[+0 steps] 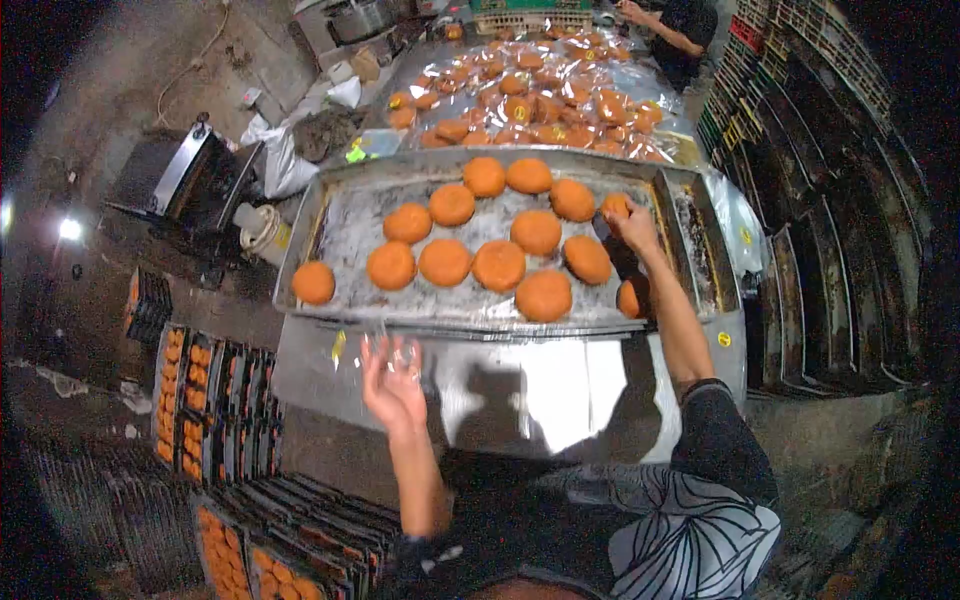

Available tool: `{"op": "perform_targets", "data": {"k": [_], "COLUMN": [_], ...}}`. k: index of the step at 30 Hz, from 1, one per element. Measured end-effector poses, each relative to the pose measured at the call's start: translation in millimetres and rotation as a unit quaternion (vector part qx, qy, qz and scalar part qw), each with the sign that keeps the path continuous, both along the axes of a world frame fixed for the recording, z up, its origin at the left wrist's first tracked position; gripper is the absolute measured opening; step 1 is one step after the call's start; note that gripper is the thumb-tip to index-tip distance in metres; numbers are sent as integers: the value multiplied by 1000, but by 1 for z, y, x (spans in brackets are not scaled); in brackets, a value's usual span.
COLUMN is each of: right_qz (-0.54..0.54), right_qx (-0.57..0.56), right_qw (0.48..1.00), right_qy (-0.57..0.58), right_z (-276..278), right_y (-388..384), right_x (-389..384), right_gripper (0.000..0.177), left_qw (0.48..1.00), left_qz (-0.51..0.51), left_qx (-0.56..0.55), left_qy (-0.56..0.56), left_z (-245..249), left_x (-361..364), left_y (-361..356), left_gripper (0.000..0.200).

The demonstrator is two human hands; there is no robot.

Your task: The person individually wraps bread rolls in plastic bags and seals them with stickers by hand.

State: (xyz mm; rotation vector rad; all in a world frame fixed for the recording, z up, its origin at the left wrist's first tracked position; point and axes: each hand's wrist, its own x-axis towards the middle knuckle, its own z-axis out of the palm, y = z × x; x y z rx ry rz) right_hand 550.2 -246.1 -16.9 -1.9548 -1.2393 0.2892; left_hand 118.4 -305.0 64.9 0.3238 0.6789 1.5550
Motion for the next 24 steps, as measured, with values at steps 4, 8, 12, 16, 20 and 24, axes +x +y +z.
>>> {"op": "perform_targets", "data": {"k": [4, 8, 12, 16, 20, 24], "right_qz": [62, 100, 0, -41, -47, 59], "right_qx": [239, 229, 178, 181, 241, 70], "right_qw": [951, 938, 973, 973, 970, 992], "right_qy": [-186, -239, -144, -139, -5, 90], "right_z": [115, 121, 110, 105, 97, 76], "right_y": [-91, -114, -136, -126, -147, -138], "right_x": [-198, -271, -290, -297, -296, -226], "right_gripper": [52, 79, 88, 96, 88, 43], "left_qw": [997, 981, 949, 921, 890, 854], "left_qz": [3, -157, -281, -379, -431, -507], "left_qx": [5, 107, 121, 55, -55, 17], "left_qy": [-72, -36, 77, -69, -139, 116], "left_z": [-13, -11, 3, -9, -13, -63], "left_x": [6, 61, 66, 78, 58, 57], "left_y": [35, 17, -3, -16, -6, -47], "left_gripper": [51, 52, 47, 48, 46, 31]}}
